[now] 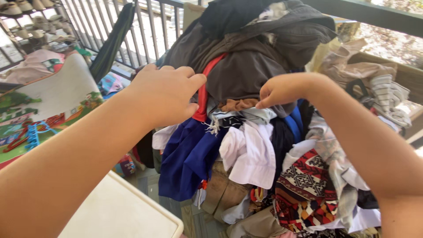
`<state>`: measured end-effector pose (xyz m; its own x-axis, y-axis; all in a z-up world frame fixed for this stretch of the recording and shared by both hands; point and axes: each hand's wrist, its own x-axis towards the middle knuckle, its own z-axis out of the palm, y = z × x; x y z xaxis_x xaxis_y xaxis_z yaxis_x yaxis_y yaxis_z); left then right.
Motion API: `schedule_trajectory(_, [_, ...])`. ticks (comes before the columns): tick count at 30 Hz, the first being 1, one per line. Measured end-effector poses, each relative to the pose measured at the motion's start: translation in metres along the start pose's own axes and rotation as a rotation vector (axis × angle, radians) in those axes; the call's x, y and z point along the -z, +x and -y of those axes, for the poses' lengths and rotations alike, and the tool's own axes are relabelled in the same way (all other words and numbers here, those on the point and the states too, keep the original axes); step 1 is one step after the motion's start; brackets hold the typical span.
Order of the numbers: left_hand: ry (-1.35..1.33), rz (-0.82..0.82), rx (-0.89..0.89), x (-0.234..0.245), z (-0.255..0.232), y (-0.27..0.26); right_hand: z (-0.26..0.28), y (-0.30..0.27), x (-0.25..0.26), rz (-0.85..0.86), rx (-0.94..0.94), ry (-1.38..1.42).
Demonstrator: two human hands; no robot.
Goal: The person takes various items of clothing from a pile, including a black shirt, a grey towel, a pink garment, and a patterned top, and folds each one individually on a white surface.
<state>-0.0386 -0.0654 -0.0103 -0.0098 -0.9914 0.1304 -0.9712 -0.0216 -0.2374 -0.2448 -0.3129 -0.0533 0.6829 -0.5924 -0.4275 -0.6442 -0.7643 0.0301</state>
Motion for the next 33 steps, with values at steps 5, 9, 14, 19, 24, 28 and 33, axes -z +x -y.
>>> schedule_trajectory(5, [0.020, 0.031, -0.047, -0.006, -0.023, 0.029, -0.087, -0.017, -0.025, -0.076, -0.012, 0.085])
schedule_trajectory(9, [-0.040, -0.071, -0.151, -0.007, -0.045, 0.050, -0.160, -0.060, -0.034, -0.115, -0.307, 0.346])
schedule_trajectory(14, [-0.067, -0.097, -0.245, -0.007, -0.077, 0.053, -0.204, -0.116, -0.077, 0.025, -0.636, 0.288])
schedule_trajectory(19, [-0.047, -0.077, -0.287, -0.001, -0.095, 0.057, -0.248, -0.144, -0.116, -0.120, -0.805, 0.472])
schedule_trajectory(24, [0.001, -0.031, -0.313, 0.011, -0.109, 0.072, -0.300, -0.121, -0.158, -0.117, -0.849, 0.481])
schedule_trajectory(28, [-0.018, -0.063, -0.327, 0.016, -0.121, 0.069, -0.317, -0.086, -0.212, -0.116, -0.825, 0.425])
schedule_trajectory(33, [0.017, 0.016, -0.348, 0.016, -0.129, 0.060, -0.319, -0.099, -0.197, -0.288, -0.642, 0.349])
